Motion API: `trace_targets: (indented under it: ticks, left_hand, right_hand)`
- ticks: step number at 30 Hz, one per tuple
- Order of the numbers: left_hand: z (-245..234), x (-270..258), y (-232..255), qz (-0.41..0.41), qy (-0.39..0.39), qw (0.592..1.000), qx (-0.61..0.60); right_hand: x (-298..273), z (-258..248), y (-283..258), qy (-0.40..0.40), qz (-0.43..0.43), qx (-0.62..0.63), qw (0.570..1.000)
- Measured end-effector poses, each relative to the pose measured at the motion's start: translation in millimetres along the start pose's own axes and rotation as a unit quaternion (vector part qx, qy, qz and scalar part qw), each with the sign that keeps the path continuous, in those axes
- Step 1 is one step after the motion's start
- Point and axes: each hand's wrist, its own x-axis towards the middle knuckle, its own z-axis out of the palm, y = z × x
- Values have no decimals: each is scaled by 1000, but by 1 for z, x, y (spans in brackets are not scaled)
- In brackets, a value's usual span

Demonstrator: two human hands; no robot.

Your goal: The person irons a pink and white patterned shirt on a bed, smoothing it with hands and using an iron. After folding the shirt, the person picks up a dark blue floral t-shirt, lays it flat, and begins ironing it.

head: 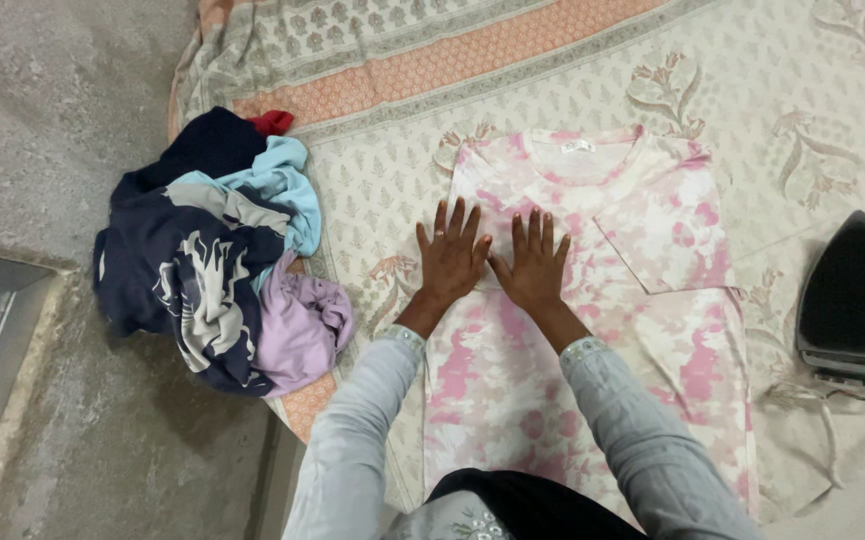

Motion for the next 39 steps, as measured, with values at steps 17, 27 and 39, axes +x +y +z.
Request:
trace_targets:
  ticks: [17, 27, 39]
  left_hand:
    - [-8, 97, 9, -3, -96, 995, 20]
    - [-9, -1, 21, 8, -4, 1000, 4]
    - [-25, -83, 27, 30, -66, 997, 2]
  right_hand:
    - [-29, -8, -3, 5, 54, 20, 998]
    - [-6, -6, 47, -17, 66, -4, 998]
    - [-66, -19, 47, -43, 93, 20, 995]
